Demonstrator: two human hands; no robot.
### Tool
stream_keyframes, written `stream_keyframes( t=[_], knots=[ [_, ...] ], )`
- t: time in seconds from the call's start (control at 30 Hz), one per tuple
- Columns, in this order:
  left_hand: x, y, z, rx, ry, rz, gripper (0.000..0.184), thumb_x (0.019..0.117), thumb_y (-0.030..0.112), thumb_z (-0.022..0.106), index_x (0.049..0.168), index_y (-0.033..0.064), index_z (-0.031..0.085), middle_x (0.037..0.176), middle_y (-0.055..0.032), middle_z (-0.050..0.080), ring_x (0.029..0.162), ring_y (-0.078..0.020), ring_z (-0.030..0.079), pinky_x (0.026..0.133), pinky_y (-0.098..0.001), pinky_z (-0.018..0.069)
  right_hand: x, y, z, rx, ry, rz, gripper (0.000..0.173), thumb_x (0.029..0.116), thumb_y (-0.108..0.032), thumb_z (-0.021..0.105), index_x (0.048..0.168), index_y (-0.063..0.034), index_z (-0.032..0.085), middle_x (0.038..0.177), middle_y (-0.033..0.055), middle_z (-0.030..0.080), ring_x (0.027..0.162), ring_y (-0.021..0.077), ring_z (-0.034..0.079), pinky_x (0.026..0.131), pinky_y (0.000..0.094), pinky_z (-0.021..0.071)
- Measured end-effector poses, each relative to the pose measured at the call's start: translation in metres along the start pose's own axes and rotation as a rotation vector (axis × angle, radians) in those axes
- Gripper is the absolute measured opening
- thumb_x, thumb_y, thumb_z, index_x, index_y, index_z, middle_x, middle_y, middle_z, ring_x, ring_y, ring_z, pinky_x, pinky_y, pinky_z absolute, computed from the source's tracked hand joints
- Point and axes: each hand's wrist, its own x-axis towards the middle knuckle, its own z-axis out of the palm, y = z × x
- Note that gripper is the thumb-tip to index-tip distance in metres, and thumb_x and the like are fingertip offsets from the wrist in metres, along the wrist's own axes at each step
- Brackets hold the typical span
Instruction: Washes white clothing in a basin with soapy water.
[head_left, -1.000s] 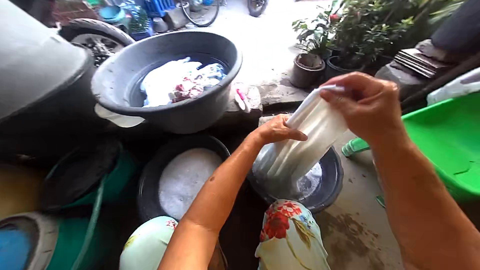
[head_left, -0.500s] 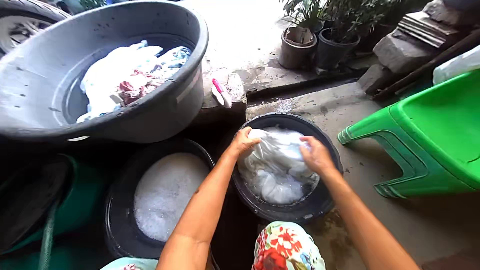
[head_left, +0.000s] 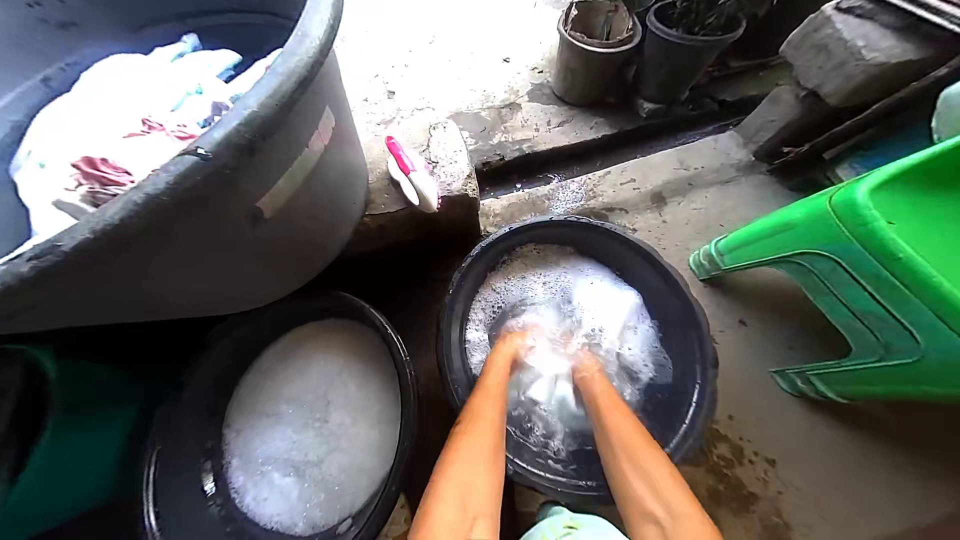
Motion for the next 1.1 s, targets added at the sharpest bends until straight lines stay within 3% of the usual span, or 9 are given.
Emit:
stream_keyframes(
  t=[0.17, 0.33, 0.47, 0.57, 0.67, 0.77, 0.83, 0.93, 1.1],
  knots=[
    [-0.006, -0.018, -0.001, -0.576, 0.281, 0.092, 0.043, 0.1121, 0.014, 0.032, 0.146, -0.0104, 0.041, 0.145, -0.0284, 0.05, 0.133, -0.0305, 0.05, 0.112, -0.042, 0.0417, -0.006, -0.039, -0.005, 0.518, 0.131, -0.346, 0.091, 0.0627, -0.018, 0.092, 0.139, 0.009, 0.05, 0.131, 0.0224, 0.063, 0.123, 0.0258, 0.061, 0.107, 0.0415, 0.0507],
    [-0.024, 0.0, -0.011, -0.423, 0.382, 0.214, 0.041, 0.1094, 0.008, 0.041, 0.142, -0.0171, 0.045, 0.146, -0.0341, 0.05, 0.139, -0.0363, 0.047, 0.12, -0.042, 0.0335, -0.01, -0.084, -0.021, 0.134, 0.266, -0.215, 0.069, 0.082, -0.046, 0.078, 0.129, 0.0028, 0.065, 0.124, 0.0258, 0.068, 0.121, 0.0411, 0.062, 0.104, 0.0622, 0.0461],
    [-0.01, 0.018, -0.02, -0.57, 0.211, 0.259, 0.026, 0.104, 0.015, 0.055, 0.113, -0.0084, 0.064, 0.097, -0.0153, 0.068, 0.087, -0.0162, 0.065, 0.084, -0.0354, 0.0549, 0.034, -0.059, -0.062, 0.008, 0.263, -0.115, 0.07, 0.0938, -0.061, 0.06, 0.137, -0.0065, 0.063, 0.127, 0.0228, 0.068, 0.124, 0.0412, 0.061, 0.106, 0.064, 0.0429],
    [-0.01, 0.008, -0.023, -0.637, 0.2, 0.403, 0.049, 0.0908, 0.006, 0.067, 0.135, -0.0077, 0.05, 0.119, -0.0221, 0.066, 0.106, -0.023, 0.067, 0.095, -0.0392, 0.0556, 0.033, -0.03, -0.081, -0.133, 0.247, 0.001, 0.085, 0.0937, -0.056, 0.065, 0.159, -0.0143, 0.03, 0.142, 0.0273, 0.056, 0.123, 0.0464, 0.061, 0.1, 0.067, 0.0471],
    [-0.014, 0.006, -0.031, -0.095, 0.407, 0.234, 0.084, 0.0788, 0.024, 0.085, 0.149, 0.0037, 0.044, 0.146, -0.0234, 0.053, 0.133, -0.0351, 0.055, 0.108, -0.0503, 0.0474, 0.031, -0.009, -0.067, -0.274, 0.168, -0.015, 0.106, 0.0863, -0.034, 0.077, 0.167, -0.021, 0.009, 0.161, 0.0346, 0.025, 0.13, 0.0543, 0.052, 0.097, 0.0678, 0.0494],
    [-0.027, 0.012, -0.012, 0.195, 0.29, -0.065, 0.093, 0.0837, 0.051, 0.079, 0.16, 0.0165, 0.036, 0.16, -0.028, 0.035, 0.143, -0.0473, 0.041, 0.11, -0.0636, 0.0413, 0.028, 0.004, -0.031, -0.276, 0.074, 0.003, 0.083, 0.0913, -0.016, 0.071, 0.162, -0.0055, 0.028, 0.162, 0.0361, 0.023, 0.143, 0.0538, 0.039, 0.111, 0.0649, 0.0406],
    [-0.028, 0.014, -0.002, 0.094, 0.233, -0.148, 0.083, 0.0931, 0.049, 0.07, 0.157, 0.0056, 0.038, 0.153, -0.0282, 0.046, 0.14, -0.0434, 0.048, 0.114, -0.059, 0.0403, 0.015, 0.01, -0.006, -0.148, 0.085, -0.011, 0.054, 0.1064, -0.018, 0.052, 0.153, 0.0063, 0.04, 0.158, 0.0321, 0.037, 0.148, 0.0456, 0.037, 0.121, 0.0567, 0.0304],
    [-0.023, 0.004, 0.004, -0.035, 0.134, -0.124, 0.052, 0.1081, 0.034, 0.051, 0.137, -0.0083, 0.057, 0.142, -0.0291, 0.057, 0.137, -0.0402, 0.051, 0.116, -0.0547, 0.0381, -0.02, 0.012, 0.007, 0.002, -0.018, -0.033, 0.047, 0.1117, -0.023, 0.038, 0.149, 0.0041, 0.047, 0.155, 0.0236, 0.046, 0.148, 0.0339, 0.04, 0.124, 0.0469, 0.0284],
    [-0.023, 0.005, -0.006, -0.315, 0.265, -0.182, 0.046, 0.1113, 0.021, 0.045, 0.145, -0.0101, 0.047, 0.152, -0.0288, 0.046, 0.146, -0.0368, 0.041, 0.121, -0.0479, 0.0297, 0.002, -0.021, -0.018, 0.045, -0.041, -0.202, 0.056, 0.0997, -0.025, 0.063, 0.144, 0.0072, 0.051, 0.149, 0.0278, 0.05, 0.143, 0.0375, 0.044, 0.121, 0.05, 0.0312]
  ],
)
